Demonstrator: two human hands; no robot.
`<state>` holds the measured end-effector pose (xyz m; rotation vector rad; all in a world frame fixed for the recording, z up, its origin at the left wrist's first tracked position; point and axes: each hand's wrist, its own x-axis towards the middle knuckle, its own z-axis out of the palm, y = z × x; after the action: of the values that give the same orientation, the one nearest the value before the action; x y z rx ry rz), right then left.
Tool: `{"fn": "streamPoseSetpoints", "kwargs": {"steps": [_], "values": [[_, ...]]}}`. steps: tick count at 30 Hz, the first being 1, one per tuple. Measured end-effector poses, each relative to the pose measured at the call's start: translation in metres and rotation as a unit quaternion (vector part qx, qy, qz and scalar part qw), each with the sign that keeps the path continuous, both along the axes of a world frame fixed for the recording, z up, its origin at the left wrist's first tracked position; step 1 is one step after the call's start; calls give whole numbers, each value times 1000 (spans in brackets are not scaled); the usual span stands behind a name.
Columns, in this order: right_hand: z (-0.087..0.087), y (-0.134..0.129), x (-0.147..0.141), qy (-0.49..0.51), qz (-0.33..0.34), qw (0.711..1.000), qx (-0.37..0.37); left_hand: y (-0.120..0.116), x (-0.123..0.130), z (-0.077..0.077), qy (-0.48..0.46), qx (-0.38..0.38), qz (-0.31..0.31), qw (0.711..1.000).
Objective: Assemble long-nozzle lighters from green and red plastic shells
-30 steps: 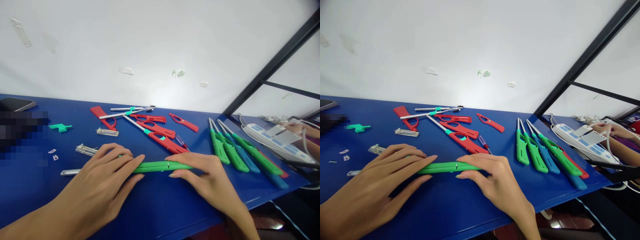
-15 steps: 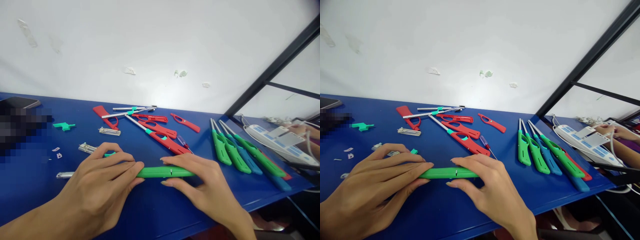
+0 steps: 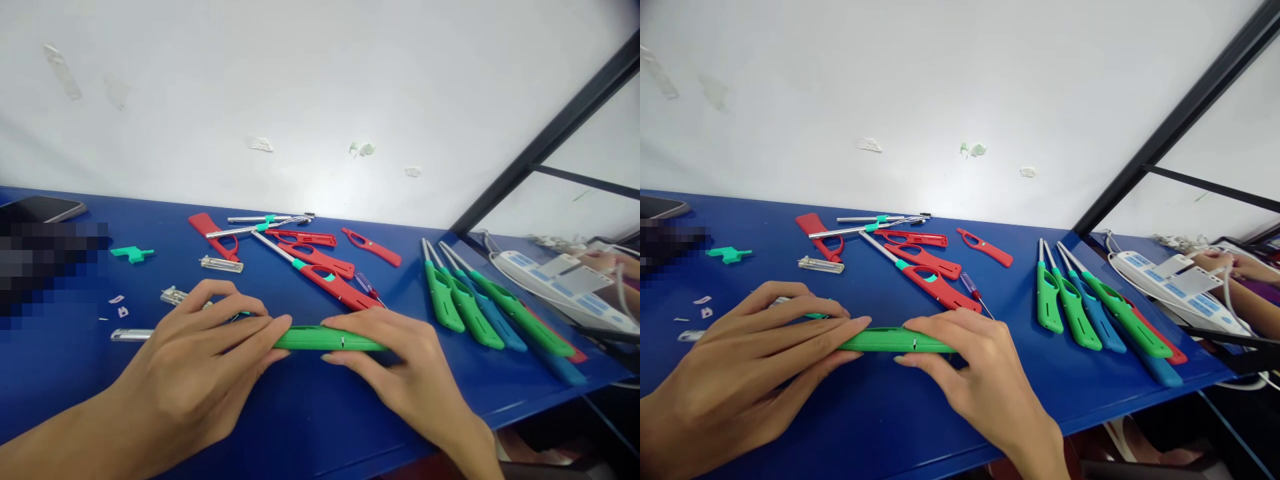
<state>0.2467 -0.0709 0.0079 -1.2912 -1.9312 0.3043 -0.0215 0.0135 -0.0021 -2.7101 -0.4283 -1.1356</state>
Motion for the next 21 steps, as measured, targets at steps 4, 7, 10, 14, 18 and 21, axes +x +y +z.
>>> {"fn": "streamPoseSetpoints", "kwargs": {"steps": [4,7,10,14,18,21], "values": [[2,-2,3,-7,-20,999,-41,0,0,-2,-11,-7,11,1000],[-2,-2,3,-14,-31,998,-59,3,-2,-4,3,6,21,1000],[-8,2,2,-7,-43,998,-40,4,-2,-3,21,19,38,999],[-11,4,0,-5,-21,1000,-11,2,1,0,32,16,36,999],[-7,4,-2,-20,-7,1000,3,1,4,4,32,-10,22,999],[-6,4,-2,-28,9,1000,-5,1,4,5,13,-17,16,1000]]}}
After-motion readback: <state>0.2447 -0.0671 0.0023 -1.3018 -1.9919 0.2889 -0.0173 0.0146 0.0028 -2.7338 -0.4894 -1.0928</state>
